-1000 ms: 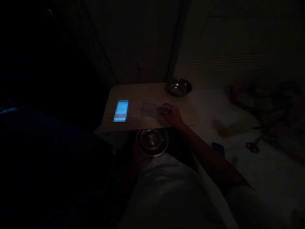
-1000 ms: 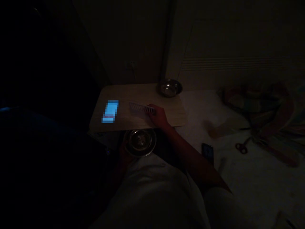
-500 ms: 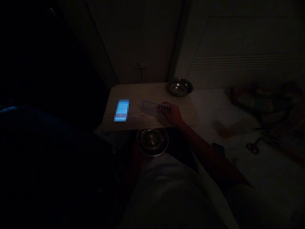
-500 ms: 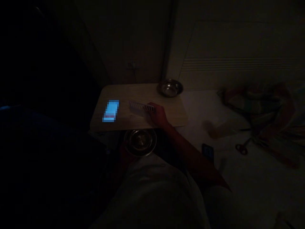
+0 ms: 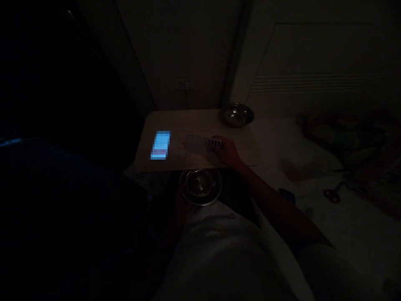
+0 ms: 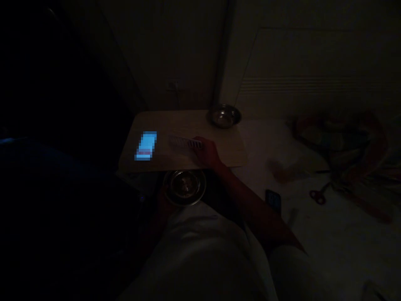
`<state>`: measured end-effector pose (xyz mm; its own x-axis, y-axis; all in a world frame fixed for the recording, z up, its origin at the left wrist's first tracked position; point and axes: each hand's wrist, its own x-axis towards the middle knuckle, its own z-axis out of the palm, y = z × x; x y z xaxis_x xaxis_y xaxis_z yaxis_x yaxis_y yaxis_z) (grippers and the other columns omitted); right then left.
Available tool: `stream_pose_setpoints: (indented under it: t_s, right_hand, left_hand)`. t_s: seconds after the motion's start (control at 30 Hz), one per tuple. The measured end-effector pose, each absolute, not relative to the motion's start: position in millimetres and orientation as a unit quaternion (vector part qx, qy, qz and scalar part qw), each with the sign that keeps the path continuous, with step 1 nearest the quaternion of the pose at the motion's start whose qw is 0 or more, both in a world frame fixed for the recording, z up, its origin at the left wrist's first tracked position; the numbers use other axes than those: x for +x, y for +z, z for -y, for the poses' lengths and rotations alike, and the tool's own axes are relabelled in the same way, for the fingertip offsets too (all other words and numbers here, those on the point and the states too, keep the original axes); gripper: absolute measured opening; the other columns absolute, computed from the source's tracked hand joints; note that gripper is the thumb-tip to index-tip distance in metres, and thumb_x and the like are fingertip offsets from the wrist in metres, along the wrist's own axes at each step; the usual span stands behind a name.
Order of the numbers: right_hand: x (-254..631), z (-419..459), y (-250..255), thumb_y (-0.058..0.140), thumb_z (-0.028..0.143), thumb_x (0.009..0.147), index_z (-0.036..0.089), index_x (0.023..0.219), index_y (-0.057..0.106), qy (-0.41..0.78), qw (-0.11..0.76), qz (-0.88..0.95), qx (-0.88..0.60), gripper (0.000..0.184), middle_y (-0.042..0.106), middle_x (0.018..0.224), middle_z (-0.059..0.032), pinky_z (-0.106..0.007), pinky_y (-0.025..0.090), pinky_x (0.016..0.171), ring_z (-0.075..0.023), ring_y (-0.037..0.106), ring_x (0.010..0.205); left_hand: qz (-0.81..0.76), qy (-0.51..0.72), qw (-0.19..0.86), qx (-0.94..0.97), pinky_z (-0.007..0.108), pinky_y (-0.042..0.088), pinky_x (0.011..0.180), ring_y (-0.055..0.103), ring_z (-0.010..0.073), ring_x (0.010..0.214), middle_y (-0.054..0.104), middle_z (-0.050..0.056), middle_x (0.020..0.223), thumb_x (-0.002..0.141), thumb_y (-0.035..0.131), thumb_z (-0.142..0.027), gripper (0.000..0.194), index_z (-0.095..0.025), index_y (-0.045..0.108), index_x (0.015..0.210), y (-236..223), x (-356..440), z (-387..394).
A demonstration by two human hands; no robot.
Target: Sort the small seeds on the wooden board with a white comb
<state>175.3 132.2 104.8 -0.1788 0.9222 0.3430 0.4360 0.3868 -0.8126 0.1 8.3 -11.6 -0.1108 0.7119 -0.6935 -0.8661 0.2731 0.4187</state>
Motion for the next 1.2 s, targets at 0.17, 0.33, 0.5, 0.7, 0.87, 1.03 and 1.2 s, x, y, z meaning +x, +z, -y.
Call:
stream_pose_setpoints:
  t_s: [0.17, 0.33, 0.5, 0.7, 0.87, 1.03, 1.2]
  right_hand:
    - [173, -130, 109, 0.060, 0.030, 0.073, 0.018, 0.085, 0.067, 0.297, 0.395, 0.743, -0.450, 0.018, 0.067, 0.077, -0.0019, -0.026, 0.042, 0.061, -0.0157, 0.057, 0.066]
    - [170, -129, 110, 0.060, 0.030, 0.075, 0.018, 0.084, 0.066, 0.307, 0.413, 0.733, -0.444, 0.016, 0.067, 0.077, -0.0015, -0.026, 0.042, 0.061, -0.0154, 0.057, 0.066]
    - [168, -127, 109, 0.060, 0.028, 0.075, 0.016, 0.087, 0.067, 0.327, 0.397, 0.746, -0.424, 0.018, 0.067, 0.078, -0.0023, -0.026, 0.042, 0.063, -0.0146, 0.057, 0.066]
    - [169, -127, 105, 0.060, 0.027, 0.075, 0.015, 0.090, 0.067, 0.332, 0.412, 0.737, -0.421, 0.020, 0.067, 0.080, -0.0031, -0.025, 0.042, 0.064, -0.0152, 0.058, 0.069]
    - [168, -125, 104, 0.063, 0.029, 0.074, 0.015, 0.090, 0.068, 0.336, 0.398, 0.742, -0.422, 0.022, 0.068, 0.083, -0.0043, -0.026, 0.043, 0.067, -0.0160, 0.059, 0.072]
    - [170, -122, 105, 0.064, 0.030, 0.073, 0.014, 0.089, 0.068, 0.350, 0.399, 0.737, -0.417, 0.023, 0.067, 0.081, -0.0042, -0.026, 0.043, 0.067, -0.0152, 0.058, 0.070]
    - [171, -121, 107, 0.063, 0.029, 0.074, 0.014, 0.086, 0.067, 0.353, 0.392, 0.745, -0.409, 0.020, 0.066, 0.080, -0.0035, -0.025, 0.041, 0.064, -0.0143, 0.057, 0.069]
  left_hand:
    - [-0.412, 0.591, 0.689, -0.083, 0.044, 0.046, 0.089, 0.063, 0.0281, 0.097, 0.071, 0.008, 0.086, 0.071, 0.059, -0.024, 0.027, -0.015, 0.067, 0.096, -11, 0, -8]
    - [-0.438, 0.608, 0.658, -0.069, 0.044, 0.045, 0.091, 0.061, 0.0290, 0.102, 0.071, 0.008, 0.086, 0.072, 0.058, -0.025, 0.026, -0.016, 0.067, 0.095, -15, 0, -5]
    - [-0.438, 0.626, 0.641, -0.070, 0.041, 0.046, 0.092, 0.060, 0.0279, 0.105, 0.072, 0.006, 0.084, 0.076, 0.056, -0.024, 0.017, -0.017, 0.068, 0.085, -19, -3, -3]
    - [-0.388, 0.635, 0.663, -0.077, 0.044, 0.045, 0.093, 0.059, 0.0286, 0.107, 0.071, 0.008, 0.095, 0.080, 0.051, -0.032, 0.026, -0.016, 0.070, 0.088, -20, -4, -5]
    - [-0.411, 0.685, 0.601, -0.023, 0.039, 0.040, 0.099, 0.052, 0.0257, 0.118, 0.071, 0.007, 0.100, 0.084, 0.048, -0.032, 0.027, -0.018, 0.070, 0.092, -16, -4, -4]
    - [-0.431, 0.700, 0.569, -0.003, 0.038, 0.036, 0.103, 0.046, 0.0242, 0.124, 0.070, 0.004, 0.102, 0.085, 0.050, -0.030, 0.023, -0.020, 0.070, 0.090, -17, -4, -5]
    - [-0.429, 0.721, 0.542, 0.049, 0.038, 0.034, 0.106, 0.042, 0.0248, 0.128, 0.069, 0.003, 0.109, 0.084, 0.052, -0.029, 0.022, -0.021, 0.070, 0.093, -18, -5, -3]
